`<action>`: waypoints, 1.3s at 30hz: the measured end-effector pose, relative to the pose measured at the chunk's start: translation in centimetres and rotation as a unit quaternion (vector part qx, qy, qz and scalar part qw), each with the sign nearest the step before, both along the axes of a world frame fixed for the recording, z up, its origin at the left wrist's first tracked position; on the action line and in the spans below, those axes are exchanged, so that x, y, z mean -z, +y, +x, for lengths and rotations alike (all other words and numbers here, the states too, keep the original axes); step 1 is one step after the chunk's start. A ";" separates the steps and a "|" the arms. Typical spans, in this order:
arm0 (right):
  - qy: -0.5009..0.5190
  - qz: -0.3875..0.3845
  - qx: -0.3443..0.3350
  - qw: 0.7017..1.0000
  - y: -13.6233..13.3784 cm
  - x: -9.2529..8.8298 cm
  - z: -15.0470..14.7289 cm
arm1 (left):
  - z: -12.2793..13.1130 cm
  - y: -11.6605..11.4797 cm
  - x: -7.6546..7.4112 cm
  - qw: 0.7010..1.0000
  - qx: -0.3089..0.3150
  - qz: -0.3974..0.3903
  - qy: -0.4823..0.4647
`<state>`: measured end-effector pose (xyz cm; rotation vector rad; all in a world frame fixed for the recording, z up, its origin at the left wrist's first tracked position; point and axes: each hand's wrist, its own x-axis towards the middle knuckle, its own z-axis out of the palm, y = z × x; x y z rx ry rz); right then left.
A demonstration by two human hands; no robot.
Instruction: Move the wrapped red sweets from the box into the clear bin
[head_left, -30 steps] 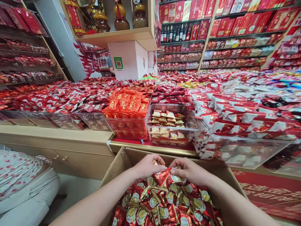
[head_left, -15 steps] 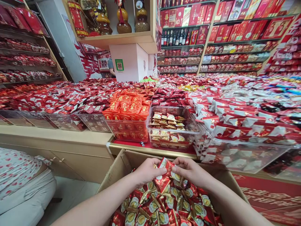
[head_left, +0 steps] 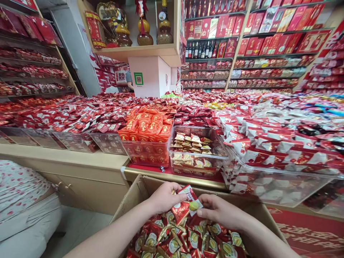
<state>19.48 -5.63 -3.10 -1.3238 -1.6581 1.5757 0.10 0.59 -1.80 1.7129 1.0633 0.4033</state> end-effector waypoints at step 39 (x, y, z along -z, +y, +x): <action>-0.325 0.614 0.176 0.697 0.8 -10.8 -1.3 | -0.1 -0.1 0.3 0.978 -0.054 -0.143 -0.142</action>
